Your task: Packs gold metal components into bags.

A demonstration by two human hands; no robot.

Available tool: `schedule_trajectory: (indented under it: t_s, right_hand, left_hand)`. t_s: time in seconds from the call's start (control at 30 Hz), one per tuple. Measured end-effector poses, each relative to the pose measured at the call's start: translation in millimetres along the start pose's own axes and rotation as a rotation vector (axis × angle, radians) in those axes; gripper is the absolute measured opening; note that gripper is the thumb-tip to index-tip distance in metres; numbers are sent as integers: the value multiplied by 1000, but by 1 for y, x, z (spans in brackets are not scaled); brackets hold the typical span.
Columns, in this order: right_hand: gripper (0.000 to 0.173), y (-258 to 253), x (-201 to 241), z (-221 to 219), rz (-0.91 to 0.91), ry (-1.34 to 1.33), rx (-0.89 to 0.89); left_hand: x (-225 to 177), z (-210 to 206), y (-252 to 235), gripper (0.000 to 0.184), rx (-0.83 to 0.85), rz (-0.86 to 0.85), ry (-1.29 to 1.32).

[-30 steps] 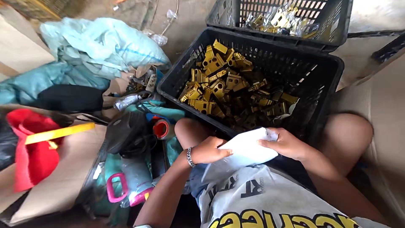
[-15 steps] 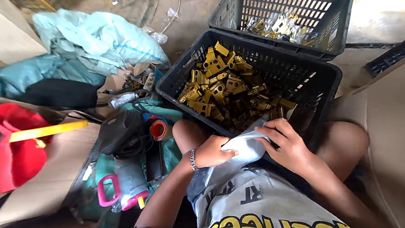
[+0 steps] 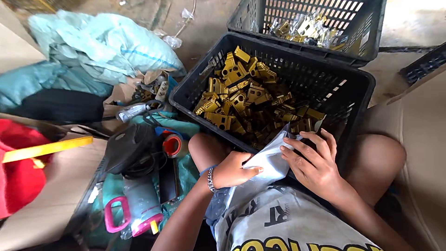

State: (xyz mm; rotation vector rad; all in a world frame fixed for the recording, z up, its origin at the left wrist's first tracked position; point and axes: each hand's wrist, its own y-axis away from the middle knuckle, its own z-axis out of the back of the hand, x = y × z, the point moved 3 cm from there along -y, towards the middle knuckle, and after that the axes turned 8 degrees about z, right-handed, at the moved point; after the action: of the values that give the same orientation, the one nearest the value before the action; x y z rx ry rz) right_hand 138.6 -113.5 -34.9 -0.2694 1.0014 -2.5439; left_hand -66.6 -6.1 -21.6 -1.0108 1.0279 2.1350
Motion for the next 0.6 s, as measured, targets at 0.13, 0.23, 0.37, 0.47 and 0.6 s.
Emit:
schedule_trajectory:
  t_s: [0.13,0.23,0.37,0.47,0.6]
  right_hand:
    - [22,1,0,-3,-17,5,11]
    - [17,3,0,-5,-29,-44,-17]
    - [15,5,-2,-5,-82,-75,-25]
    - [14,7,-9,-6,-212,-309,42]
    - [27,9,-17,-10,-279,-523,111]
  left_hand:
    - [2,0,0,26,-1,8,16]
    - [2,0,1,26,6,17,14]
    - [1,-2,3,27,-7,-2,-4]
    - [2,-4,3,28,-49,-82,-31]
    - [1,-6,5,30,-95,-183,-84]
